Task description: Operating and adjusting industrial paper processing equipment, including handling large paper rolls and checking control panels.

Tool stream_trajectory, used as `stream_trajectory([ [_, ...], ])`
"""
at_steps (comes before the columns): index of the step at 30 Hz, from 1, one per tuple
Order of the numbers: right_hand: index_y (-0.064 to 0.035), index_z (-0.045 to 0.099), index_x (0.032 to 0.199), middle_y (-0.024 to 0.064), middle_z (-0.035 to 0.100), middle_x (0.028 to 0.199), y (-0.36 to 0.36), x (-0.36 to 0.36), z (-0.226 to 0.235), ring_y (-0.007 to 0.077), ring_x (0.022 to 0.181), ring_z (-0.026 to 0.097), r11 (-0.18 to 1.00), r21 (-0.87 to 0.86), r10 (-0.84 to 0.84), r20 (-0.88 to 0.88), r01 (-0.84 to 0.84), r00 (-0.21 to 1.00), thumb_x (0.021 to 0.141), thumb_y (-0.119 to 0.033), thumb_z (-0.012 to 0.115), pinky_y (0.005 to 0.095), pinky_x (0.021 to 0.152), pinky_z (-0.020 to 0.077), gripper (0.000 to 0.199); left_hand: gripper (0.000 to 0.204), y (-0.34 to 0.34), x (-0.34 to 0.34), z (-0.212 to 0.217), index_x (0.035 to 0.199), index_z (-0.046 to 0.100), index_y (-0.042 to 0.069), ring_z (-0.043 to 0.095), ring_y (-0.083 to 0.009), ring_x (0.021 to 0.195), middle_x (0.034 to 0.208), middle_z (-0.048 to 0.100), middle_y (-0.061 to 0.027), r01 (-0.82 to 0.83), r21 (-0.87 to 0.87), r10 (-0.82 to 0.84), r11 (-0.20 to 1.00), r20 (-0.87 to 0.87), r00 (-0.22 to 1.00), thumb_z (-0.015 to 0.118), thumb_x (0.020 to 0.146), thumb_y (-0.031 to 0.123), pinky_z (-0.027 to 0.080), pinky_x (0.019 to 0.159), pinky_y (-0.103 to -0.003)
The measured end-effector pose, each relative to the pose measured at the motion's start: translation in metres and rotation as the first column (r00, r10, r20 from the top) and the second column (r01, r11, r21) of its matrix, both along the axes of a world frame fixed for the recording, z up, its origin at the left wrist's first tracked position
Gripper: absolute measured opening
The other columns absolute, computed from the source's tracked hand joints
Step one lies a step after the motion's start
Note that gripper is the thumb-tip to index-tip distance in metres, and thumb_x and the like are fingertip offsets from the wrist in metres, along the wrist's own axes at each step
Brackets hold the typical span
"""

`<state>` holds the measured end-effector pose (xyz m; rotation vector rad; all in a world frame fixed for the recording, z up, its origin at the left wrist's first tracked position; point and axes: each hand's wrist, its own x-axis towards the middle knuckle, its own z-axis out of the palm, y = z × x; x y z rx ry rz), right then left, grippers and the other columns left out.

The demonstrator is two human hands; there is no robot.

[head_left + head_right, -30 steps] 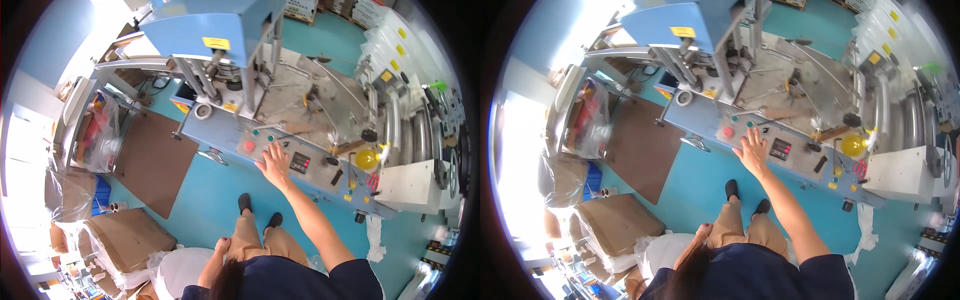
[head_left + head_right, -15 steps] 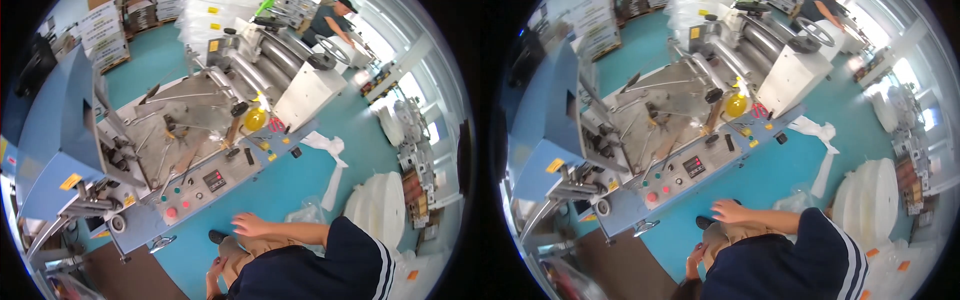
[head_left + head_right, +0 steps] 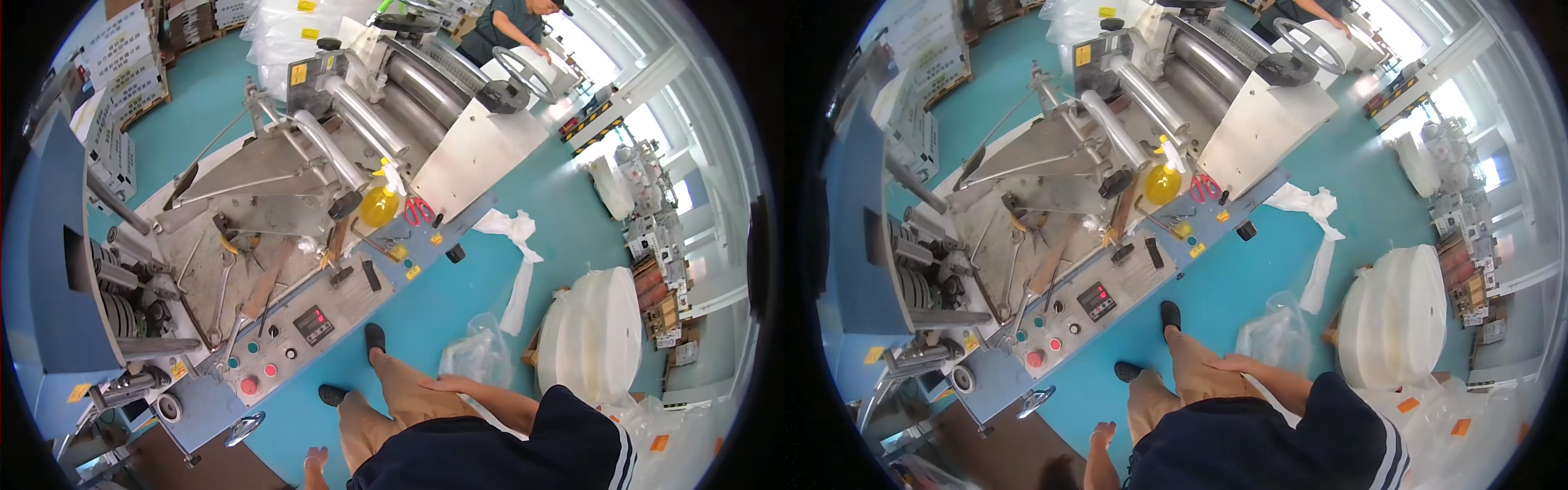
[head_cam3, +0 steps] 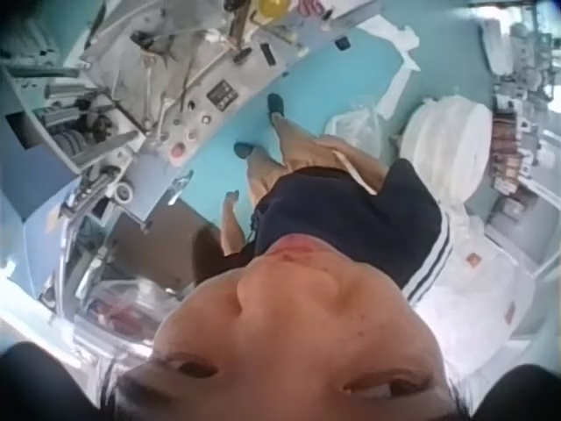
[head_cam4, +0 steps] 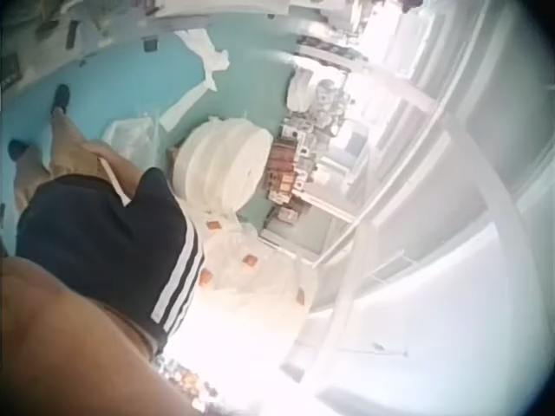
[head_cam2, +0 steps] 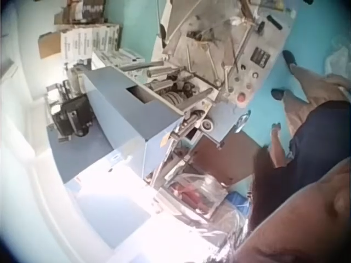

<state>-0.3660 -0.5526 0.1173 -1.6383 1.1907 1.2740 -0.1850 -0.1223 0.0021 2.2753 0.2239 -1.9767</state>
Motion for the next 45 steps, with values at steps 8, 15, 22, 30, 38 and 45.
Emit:
stream_trajectory([
  [8,0.0001,0.058,0.082,0.0087,0.064,0.078,-0.12,0.074,0.055,0.0164,0.073,0.061,0.688,0.151,-0.651,0.561,0.71,0.511,0.087,-0.044,0.048,0.0289,0.065,0.047,0.045,0.059,-0.181,0.01,0.032,0.118,0.049,0.0,0.054,-0.0259,0.098,0.116,0.053,-0.0144,-0.235,-0.14,0.206,0.962,-0.198,0.958,0.043,0.086,0.049,0.046,0.082,-0.037],
  [15,-0.002,0.058,0.082,0.0086,0.061,0.07,-0.163,0.103,0.045,0.0158,0.07,0.06,0.88,-0.302,-0.072,0.679,0.367,0.731,0.084,-0.033,0.056,0.0299,0.06,0.0464,0.031,0.076,-0.238,0.002,-0.086,0.134,0.026,-0.002,0.048,-0.0328,0.112,0.119,0.05,-0.0241,-0.277,-0.492,0.131,0.825,-0.31,0.942,0.047,0.083,0.051,0.039,0.092,-0.039],
  [22,-0.0057,0.053,0.089,0.0121,0.053,0.077,-0.154,0.191,0.094,0.0267,0.062,0.053,0.89,-0.312,0.245,0.942,0.333,0.23,0.08,-0.007,0.057,0.0354,0.055,0.0422,0.01,0.068,-0.388,0.053,0.08,0.13,0.038,0.007,0.038,-0.0364,0.121,0.131,0.041,-0.0195,0.348,-0.48,-0.246,0.805,0.264,0.933,0.044,0.082,0.055,0.031,0.101,-0.041],
  [30,-0.0041,0.051,0.095,0.0144,0.051,0.091,-0.127,0.281,0.08,0.0343,0.07,0.056,0.781,-0.599,0.572,0.799,0.175,0.185,0.078,-0.011,0.055,0.0419,0.057,0.0463,0.019,0.065,-0.358,0.047,0.074,0.129,0.038,0.004,0.041,-0.0345,0.119,0.128,0.044,-0.0202,0.299,-0.589,-0.215,0.751,0.21,0.954,0.048,0.083,0.049,0.032,0.101,-0.038],
  [38,0.0001,0.05,0.094,0.0159,0.054,0.082,-0.13,0.328,0.059,0.0243,0.058,0.062,0.502,-0.861,0.777,0.493,0.088,0.392,0.074,-0.011,0.054,0.0353,0.043,0.0482,0.023,0.066,-0.339,0.065,0.08,0.128,0.038,0.0,0.047,-0.0298,0.114,0.124,0.046,-0.0216,0.101,-0.688,-0.065,0.719,0.079,0.995,0.052,0.083,0.046,0.037,0.096,-0.034],
  [45,0.0007,0.052,0.087,0.0157,0.058,0.077,-0.139,0.303,0.072,0.0324,0.063,0.06,0.747,-0.659,0.579,0.709,0.085,0.403,0.068,-0.012,0.06,0.039,0.053,0.0485,0.024,0.049,-0.371,0.075,0.117,0.122,0.044,0.002,0.053,-0.025,0.103,0.111,0.056,-0.0165,0.157,-0.764,-0.112,0.626,0.11,0.988,0.05,0.088,0.036,0.041,0.089,-0.033],
])
